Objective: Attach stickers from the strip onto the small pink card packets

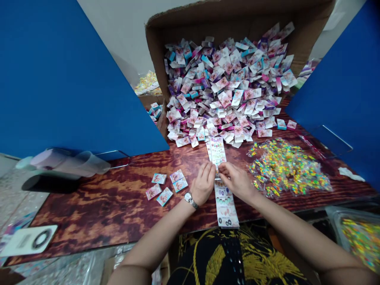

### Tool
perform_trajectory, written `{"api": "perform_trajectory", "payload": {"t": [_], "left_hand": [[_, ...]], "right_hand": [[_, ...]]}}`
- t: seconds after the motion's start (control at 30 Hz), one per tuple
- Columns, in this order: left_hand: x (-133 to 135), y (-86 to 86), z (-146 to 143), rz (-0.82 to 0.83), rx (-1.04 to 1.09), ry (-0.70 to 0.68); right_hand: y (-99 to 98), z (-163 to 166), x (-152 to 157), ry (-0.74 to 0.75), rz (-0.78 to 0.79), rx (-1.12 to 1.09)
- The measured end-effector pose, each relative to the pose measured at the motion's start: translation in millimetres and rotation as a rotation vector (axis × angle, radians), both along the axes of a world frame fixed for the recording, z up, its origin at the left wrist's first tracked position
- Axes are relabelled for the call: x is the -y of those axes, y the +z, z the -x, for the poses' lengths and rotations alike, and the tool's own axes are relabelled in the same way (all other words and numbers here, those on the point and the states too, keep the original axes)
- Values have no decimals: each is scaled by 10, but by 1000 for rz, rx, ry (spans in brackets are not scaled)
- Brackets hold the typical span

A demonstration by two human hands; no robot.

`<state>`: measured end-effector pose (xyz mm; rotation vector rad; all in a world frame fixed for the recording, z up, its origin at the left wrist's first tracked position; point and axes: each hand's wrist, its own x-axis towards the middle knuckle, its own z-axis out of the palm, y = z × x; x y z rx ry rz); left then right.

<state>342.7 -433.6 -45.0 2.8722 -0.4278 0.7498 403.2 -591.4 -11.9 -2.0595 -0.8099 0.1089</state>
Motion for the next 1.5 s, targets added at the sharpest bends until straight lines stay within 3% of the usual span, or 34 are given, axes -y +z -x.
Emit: {"api": "perform_trajectory", "payload": {"t": [0.23, 0.47, 0.57, 0.73, 0.93, 1.2, 1.37, 1.43, 1.5], "left_hand": [[-2, -41, 40, -7, 28, 7], [19, -71, 92, -10, 28, 15], [16, -60, 108, 8, 9, -8], [23, -35, 99, 89, -94, -72], [37, 36, 65, 299, -238, -130], [26, 27, 48, 432, -301, -162], [-25, 31, 32, 483, -292, -111], [-43, 24, 30, 494, -274, -89], [-42, 17, 31, 485, -268, -93]], "right_hand": [[-22, -18, 12, 33, 85, 31], [-17, 51, -3, -96, 393, 467], [-30, -31, 1, -105, 321, 355], [-72, -156, 34, 95, 162, 32], [-104, -110, 55, 29, -48, -286], [-139, -145, 33, 33, 27, -233], [-256, -84, 75, 72, -256, -352], [-247, -44, 125, 65, -274, -269], [-208, -2, 162, 49, -192, -88]]}}
